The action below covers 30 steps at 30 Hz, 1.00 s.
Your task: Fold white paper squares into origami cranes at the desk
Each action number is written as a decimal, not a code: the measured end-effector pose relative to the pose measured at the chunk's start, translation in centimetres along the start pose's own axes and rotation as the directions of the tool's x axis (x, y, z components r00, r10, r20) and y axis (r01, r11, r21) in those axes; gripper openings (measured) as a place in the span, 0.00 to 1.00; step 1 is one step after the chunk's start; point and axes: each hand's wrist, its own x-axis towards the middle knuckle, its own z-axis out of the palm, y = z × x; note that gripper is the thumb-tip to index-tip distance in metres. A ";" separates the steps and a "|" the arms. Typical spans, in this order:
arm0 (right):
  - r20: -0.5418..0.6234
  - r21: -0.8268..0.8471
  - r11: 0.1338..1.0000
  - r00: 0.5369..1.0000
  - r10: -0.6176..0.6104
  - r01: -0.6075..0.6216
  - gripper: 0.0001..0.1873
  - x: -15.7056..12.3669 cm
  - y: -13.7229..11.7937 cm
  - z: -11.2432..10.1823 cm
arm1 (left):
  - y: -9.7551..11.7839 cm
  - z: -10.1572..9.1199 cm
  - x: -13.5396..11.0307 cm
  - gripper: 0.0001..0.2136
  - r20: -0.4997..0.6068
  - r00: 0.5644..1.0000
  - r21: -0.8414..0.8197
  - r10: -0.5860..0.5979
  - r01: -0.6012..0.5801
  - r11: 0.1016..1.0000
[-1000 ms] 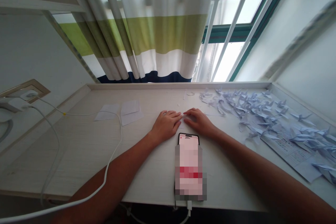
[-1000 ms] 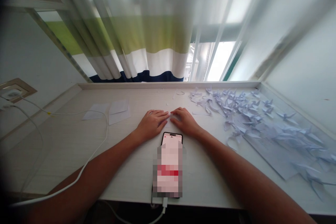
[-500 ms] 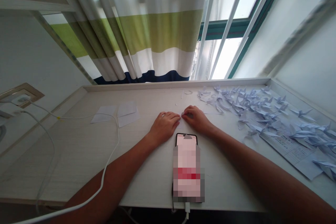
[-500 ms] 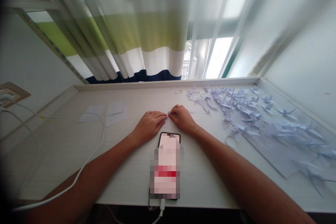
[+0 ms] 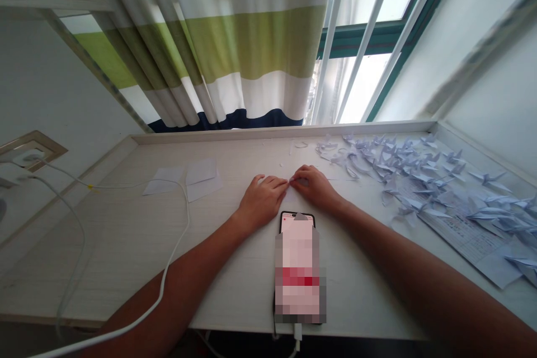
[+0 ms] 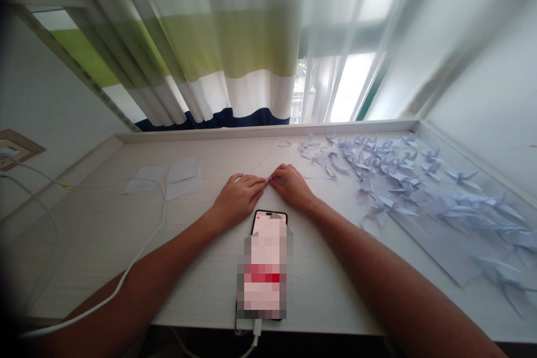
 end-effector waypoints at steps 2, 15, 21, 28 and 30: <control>0.006 0.000 1.000 1.000 -0.018 0.018 0.06 -0.2 -0.1 -0.1 | 0.1 0.0 0.0 0.16 0.000 1.000 0.019 0.005 -0.005 1.000; 0.080 0.066 0.997 0.996 0.027 -0.032 0.05 -2.2 -2.0 -2.9 | 0.0 0.0 -0.2 0.14 -0.026 1.000 -0.008 0.014 -0.014 1.000; 0.042 0.078 0.996 0.998 0.038 -0.041 0.08 -1.5 -0.5 -2.1 | -0.3 0.1 -0.2 0.14 -0.023 0.999 -0.073 0.022 -0.023 0.997; 0.026 -0.016 0.999 0.998 0.050 -0.050 0.07 -0.7 -0.7 -0.9 | -0.4 0.0 -0.3 0.15 -0.019 0.998 -0.072 0.062 -0.063 0.995; 0.017 -0.029 0.998 0.998 0.059 -0.059 0.08 -0.6 -0.9 -0.8 | -0.4 0.1 -0.3 0.15 -0.018 0.997 -0.061 0.069 -0.070 0.996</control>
